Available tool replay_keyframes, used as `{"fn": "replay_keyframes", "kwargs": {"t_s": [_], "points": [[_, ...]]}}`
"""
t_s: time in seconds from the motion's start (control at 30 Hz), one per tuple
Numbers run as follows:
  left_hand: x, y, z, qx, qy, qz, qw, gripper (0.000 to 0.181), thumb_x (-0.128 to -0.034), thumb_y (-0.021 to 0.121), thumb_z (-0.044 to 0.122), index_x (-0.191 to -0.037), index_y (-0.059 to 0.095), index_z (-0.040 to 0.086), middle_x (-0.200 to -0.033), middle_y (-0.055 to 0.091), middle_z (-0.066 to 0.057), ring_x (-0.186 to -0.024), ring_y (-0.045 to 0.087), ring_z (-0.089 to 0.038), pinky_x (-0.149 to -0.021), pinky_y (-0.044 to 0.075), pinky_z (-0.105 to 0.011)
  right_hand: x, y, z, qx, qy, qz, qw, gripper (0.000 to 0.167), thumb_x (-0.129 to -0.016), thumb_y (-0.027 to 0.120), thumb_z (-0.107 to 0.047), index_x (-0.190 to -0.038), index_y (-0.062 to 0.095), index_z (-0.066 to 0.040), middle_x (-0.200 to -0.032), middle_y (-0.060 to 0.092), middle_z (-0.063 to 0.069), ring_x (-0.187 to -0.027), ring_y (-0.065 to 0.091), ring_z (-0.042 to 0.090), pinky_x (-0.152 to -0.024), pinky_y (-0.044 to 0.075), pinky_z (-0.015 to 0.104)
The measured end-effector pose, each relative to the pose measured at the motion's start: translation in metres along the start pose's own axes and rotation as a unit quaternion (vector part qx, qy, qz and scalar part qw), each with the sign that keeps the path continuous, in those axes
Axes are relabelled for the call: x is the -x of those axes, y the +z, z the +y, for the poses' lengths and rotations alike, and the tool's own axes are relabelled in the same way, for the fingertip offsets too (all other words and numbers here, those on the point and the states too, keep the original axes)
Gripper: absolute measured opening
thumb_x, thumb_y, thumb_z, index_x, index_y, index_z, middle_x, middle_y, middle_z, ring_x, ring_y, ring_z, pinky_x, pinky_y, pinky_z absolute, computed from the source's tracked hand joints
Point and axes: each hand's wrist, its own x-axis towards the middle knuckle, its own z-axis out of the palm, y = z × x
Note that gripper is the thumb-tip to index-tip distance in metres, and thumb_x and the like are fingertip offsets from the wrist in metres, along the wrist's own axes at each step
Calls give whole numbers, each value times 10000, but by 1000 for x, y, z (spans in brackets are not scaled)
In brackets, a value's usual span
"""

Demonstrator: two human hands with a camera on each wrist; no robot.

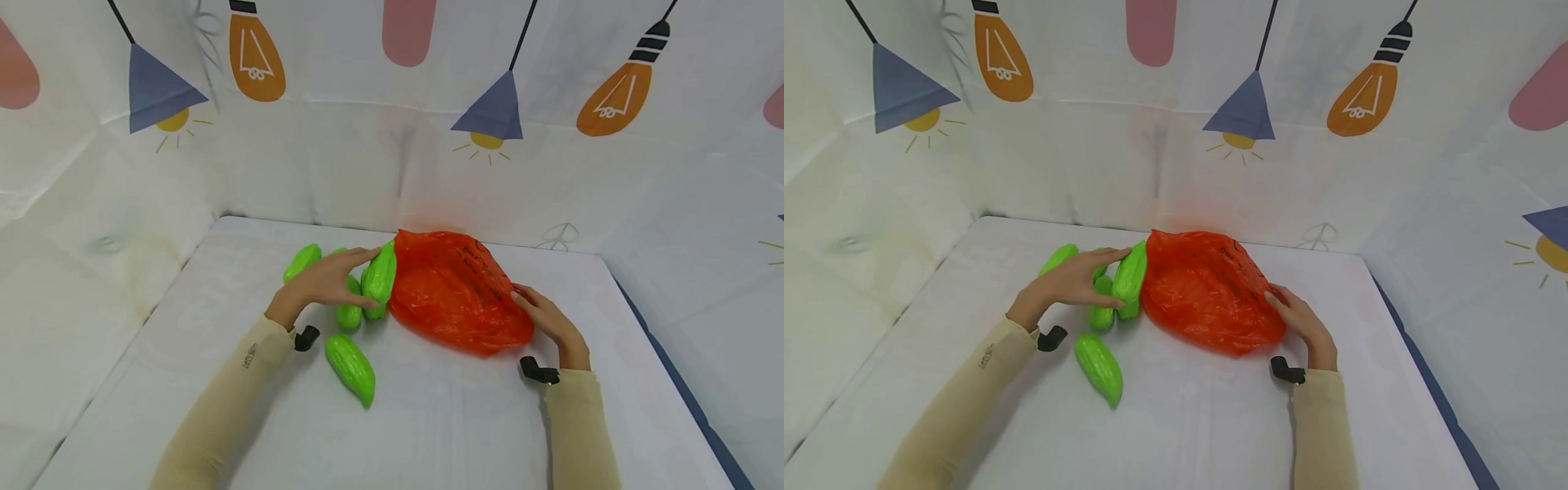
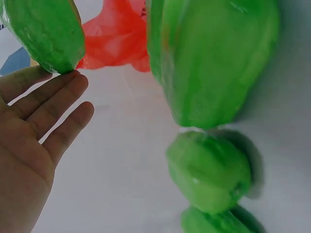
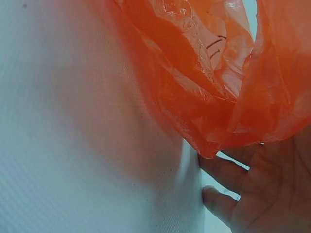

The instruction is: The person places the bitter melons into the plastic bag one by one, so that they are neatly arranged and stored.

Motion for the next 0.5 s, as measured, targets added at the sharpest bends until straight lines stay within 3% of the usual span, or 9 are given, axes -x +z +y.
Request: {"fn": "replay_keyframes", "kwargs": {"t_s": [0.17,0.5], "points": [[-14,6,7,88,234,-99,9996,1027,-758,739,614,-1562,262,188,-1582,344,-65,-1457,319,-306,-1162,293,-560,0,0,0,0,48,-21,10000,791,-999,349,-599,-1549,231,-43,-1573,253,261,-1424,246,465,-1111,226,700],[-36,17,15,62,171,-314,9993,1040,-771,701,658,-1576,201,228,-1604,292,-76,-1473,290,-281,-1160,323,-518,1,-1,-3,9,33,-50,10000,785,-1004,353,-585,-1547,230,-31,-1567,258,268,-1419,253,466,-1110,237,696]]}}
